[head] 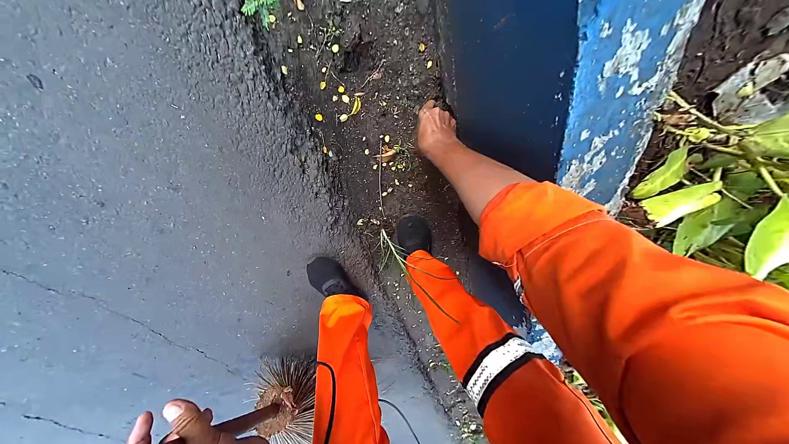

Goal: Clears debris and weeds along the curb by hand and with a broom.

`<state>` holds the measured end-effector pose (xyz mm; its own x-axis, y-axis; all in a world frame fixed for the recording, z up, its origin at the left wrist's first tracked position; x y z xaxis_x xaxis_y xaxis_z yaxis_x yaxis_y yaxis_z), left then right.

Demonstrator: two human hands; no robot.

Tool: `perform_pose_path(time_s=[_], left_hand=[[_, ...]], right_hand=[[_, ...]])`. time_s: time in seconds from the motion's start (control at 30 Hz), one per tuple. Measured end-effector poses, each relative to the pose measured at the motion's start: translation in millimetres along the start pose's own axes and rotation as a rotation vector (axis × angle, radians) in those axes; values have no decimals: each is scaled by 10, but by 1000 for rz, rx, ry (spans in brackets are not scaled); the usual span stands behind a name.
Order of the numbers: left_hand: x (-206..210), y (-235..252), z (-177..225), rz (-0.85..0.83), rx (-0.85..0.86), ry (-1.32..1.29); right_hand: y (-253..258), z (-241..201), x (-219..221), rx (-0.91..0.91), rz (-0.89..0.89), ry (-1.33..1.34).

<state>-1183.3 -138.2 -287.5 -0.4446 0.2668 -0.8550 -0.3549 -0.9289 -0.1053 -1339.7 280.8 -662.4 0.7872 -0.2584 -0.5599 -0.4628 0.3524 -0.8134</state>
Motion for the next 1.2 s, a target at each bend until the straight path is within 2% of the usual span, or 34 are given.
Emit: perform_pose_path(time_s=[0.07,0.17,0.2,0.23,0.3,0.4,0.47,0.6,0.67,0.77,0.83,0.93,1.0,1.1,1.13,1.2], left_hand=[[9,-1,-15,-2,9,0],[56,-9,-38,-21,18,-42],[73,-7,-37,-25,25,-49],[78,3,-29,-23,35,-48],[73,13,-16,-19,40,-43],[95,24,-24,-29,24,-28],[106,33,-38,-35,26,-19],[117,43,-13,-23,30,-18],[130,26,-6,-36,32,-23],[144,12,4,-28,43,-48],[128,12,-4,-34,43,-50],[136,23,-11,-40,35,-53],[103,23,-9,-31,31,-32],[113,26,6,-20,29,-39],[112,24,2,-27,28,-36],[114,18,-18,-41,26,-36]], right_hand=[[-79,-14,47,-156,-90,-101],[-492,-39,491,-485,-281,-270],[-673,-59,644,-538,-343,-280],[-817,-91,731,-540,-363,-249],[-928,-93,671,-403,-294,-139],[-563,20,222,-143,-37,23],[-282,96,34,-36,43,42],[-68,44,21,59,0,-48],[-110,27,72,46,-41,-68],[-80,2,63,-80,-77,-138],[-123,-37,109,-194,-176,-161],[-451,-159,401,-399,-356,-236],[-571,-201,479,-403,-281,-121],[-322,-237,56,-277,78,93],[-193,-255,-82,-229,153,101],[23,-323,-201,-193,186,13]])
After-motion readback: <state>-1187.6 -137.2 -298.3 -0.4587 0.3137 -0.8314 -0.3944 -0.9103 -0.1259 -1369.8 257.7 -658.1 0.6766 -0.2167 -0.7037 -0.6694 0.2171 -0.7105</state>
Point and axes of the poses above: each hand's wrist, its own y-axis towards the middle knuckle, its own x-axis out of the palm, z = x × y, the point moved 7 cm from there along y, towards the middle knuckle, and after that the axes turned 3 degrees about z, right-handed, at the moved point
